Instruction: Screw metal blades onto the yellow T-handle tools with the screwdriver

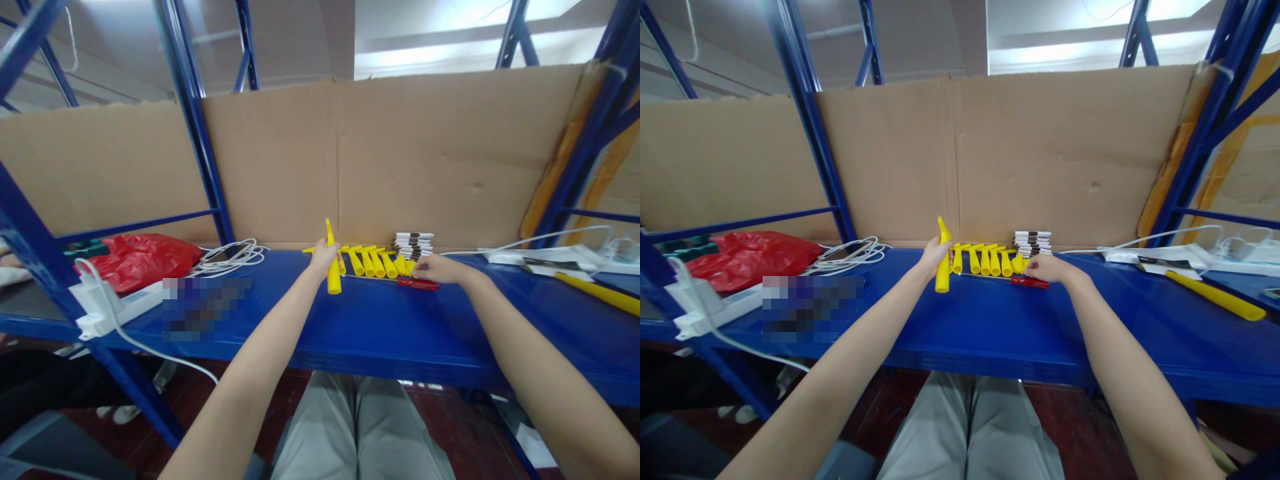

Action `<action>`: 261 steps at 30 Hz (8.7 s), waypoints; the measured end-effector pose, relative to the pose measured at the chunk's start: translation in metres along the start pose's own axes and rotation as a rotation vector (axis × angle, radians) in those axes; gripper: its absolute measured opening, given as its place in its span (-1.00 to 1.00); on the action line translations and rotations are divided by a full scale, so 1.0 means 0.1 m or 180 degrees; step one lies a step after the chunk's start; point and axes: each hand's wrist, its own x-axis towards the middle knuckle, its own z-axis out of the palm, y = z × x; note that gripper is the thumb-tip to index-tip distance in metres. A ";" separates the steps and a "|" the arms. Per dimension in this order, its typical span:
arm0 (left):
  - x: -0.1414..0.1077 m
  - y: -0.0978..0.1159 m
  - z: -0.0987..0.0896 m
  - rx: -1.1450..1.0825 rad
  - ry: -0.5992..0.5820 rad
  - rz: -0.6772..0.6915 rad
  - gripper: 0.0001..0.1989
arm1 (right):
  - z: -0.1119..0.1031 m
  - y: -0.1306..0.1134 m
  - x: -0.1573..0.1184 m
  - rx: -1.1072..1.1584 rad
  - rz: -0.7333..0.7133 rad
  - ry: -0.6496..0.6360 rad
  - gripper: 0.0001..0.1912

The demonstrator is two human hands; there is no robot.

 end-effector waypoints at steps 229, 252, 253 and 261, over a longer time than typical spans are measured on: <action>-0.07 -0.18 -0.31 0.1281 -0.1248 -0.0373 -0.92 | 0.03 -0.21 -0.05 -0.0165 0.0012 0.0020 -0.84; -0.18 -0.15 -0.23 0.1804 -0.1289 -0.0386 -0.92 | 0.04 -0.27 -0.08 -0.0172 0.0385 0.0017 -0.92; -0.18 -0.15 -0.23 0.1813 -0.1295 -0.0401 -0.92 | 0.04 -0.26 -0.08 -0.0181 0.0352 0.0003 -0.92; -0.14 -0.19 -0.23 0.1848 -0.1332 -0.0392 -0.92 | 0.03 -0.26 -0.09 -0.0333 0.0368 0.0002 -0.87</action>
